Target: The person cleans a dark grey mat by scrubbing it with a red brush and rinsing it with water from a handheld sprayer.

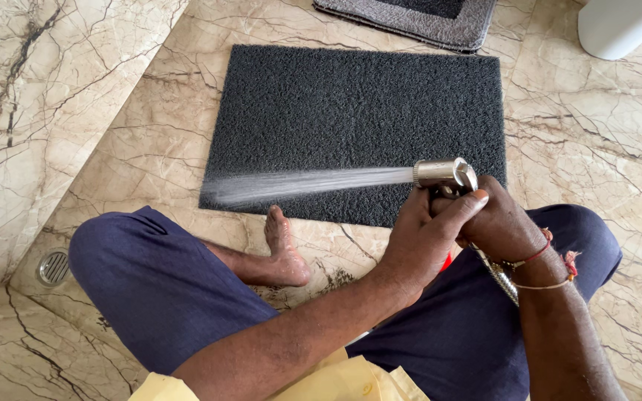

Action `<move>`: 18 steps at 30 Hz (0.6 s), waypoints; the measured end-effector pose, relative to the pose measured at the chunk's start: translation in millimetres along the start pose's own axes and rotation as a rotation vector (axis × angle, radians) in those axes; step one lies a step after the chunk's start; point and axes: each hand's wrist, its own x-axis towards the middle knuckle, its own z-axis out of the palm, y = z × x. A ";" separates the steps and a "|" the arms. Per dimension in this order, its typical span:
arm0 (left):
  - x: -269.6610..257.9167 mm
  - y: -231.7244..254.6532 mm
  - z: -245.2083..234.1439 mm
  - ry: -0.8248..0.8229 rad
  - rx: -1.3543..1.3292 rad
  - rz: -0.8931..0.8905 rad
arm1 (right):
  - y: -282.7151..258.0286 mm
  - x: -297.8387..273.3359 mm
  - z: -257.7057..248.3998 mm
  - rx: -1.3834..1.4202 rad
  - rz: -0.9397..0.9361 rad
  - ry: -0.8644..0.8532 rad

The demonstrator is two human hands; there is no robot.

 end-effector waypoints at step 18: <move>61.9 -13.1 37.1 -0.189 0.135 0.154 | 98.0 33.0 -64.3 -0.433 -0.179 0.313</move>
